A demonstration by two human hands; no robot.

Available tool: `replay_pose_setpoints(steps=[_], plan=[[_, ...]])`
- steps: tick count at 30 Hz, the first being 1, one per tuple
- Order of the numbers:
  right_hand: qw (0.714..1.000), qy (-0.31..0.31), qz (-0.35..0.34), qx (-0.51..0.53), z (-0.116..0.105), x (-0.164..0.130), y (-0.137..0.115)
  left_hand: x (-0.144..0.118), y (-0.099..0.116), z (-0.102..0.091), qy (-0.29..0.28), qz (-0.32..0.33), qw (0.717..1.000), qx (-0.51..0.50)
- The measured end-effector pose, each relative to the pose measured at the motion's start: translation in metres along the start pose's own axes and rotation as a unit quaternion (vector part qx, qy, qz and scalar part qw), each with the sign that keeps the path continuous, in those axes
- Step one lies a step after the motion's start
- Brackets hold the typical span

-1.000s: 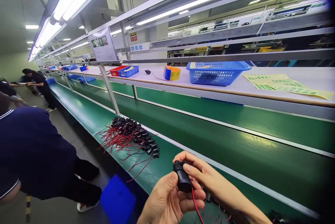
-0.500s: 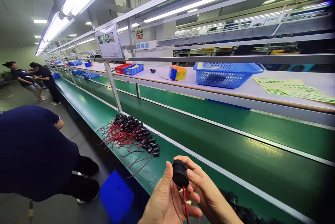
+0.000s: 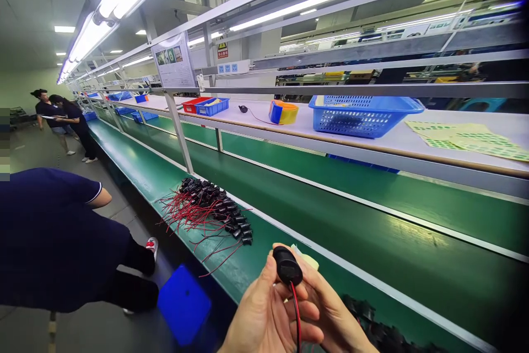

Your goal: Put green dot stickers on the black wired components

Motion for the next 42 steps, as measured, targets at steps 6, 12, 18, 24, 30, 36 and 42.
replay_pose_setpoints(steps=[6, 12, 18, 24, 30, 36, 42], plan=[[0.999, -0.033, -0.008, -0.031, 0.000, -0.002, -0.005, 0.003, -0.001, -0.002, -0.050, 0.036, 0.997, 0.042], [0.964, -0.115, -0.171, -0.168, -0.008, -0.006, -0.043, -0.004, 0.008, 0.001, -0.128, 0.147, 0.976, 0.102], [0.892, -0.152, -0.293, -0.308, -0.004, -0.025, -0.059, -0.013, 0.023, 0.005, -0.156, 0.258, 0.940, 0.162], [0.863, -0.165, -0.328, -0.348, 0.003, -0.041, -0.065, -0.017, 0.025, 0.000, -0.138, 0.292, 0.922, 0.214], [0.874, -0.120, -0.288, -0.373, -0.003, -0.048, -0.070, -0.016, 0.024, -0.007, -0.109, 0.314, 0.912, 0.241], [0.873, -0.110, -0.251, -0.404, 0.002, -0.058, -0.071, -0.017, 0.024, -0.007, -0.101, 0.335, 0.895, 0.275], [0.864, -0.135, -0.257, -0.411, 0.010, -0.062, -0.067, -0.019, 0.029, -0.016, -0.118, 0.394, 0.848, 0.335]])
Point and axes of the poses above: each hand's wrist, its own x-axis towards the middle knuckle, its own z-axis out of the palm, y = z × x, the point moved 7 cm from there along x, towards the middle knuckle, and after that the axes turned 14 degrees about y, right-handed, at the moved point
